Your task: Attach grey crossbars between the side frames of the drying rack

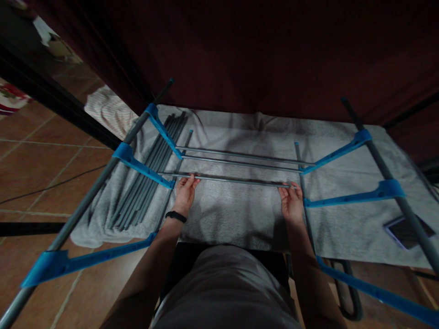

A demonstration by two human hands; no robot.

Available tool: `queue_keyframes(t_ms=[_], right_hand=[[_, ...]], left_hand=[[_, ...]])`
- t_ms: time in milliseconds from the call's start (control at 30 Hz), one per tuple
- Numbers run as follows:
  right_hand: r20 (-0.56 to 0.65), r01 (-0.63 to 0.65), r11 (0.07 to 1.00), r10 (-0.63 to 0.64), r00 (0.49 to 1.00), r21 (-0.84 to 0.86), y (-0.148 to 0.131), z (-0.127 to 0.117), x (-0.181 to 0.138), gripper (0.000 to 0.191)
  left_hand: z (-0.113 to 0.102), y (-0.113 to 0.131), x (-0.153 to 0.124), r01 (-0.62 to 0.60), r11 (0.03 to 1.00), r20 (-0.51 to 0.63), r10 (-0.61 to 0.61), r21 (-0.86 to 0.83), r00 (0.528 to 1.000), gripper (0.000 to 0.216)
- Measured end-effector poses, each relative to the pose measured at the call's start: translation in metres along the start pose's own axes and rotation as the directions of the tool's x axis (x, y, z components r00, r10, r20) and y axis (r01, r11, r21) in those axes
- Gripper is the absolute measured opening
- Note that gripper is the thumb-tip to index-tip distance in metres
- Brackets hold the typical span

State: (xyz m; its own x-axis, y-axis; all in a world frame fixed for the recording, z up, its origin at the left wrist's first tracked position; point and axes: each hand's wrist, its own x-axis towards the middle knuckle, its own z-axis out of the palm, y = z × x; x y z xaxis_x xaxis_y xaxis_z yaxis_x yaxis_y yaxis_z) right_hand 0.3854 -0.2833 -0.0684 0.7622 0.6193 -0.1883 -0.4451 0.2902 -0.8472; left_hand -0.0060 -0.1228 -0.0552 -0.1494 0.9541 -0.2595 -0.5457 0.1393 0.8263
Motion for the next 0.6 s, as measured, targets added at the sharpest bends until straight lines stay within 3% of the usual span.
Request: queue_keyframes(t_ms=[400, 600], right_hand=[[-0.061, 0.017, 0.999, -0.015, 0.998, 0.027, -0.0014, 0.0027, -0.001, 0.028], [-0.034, -0.018, 0.999, 0.019, 0.999, 0.042, -0.0037, 0.0025, -0.0006, 0.025]], left_hand=[[0.0035, 0.0044, -0.0038, 0.005, 0.999, -0.01, -0.005, -0.034, 1.0, 0.048], [0.0028, 0.0043, -0.0048, 0.014, 1.0, -0.005, -0.014, -0.022, 1.0, 0.042]])
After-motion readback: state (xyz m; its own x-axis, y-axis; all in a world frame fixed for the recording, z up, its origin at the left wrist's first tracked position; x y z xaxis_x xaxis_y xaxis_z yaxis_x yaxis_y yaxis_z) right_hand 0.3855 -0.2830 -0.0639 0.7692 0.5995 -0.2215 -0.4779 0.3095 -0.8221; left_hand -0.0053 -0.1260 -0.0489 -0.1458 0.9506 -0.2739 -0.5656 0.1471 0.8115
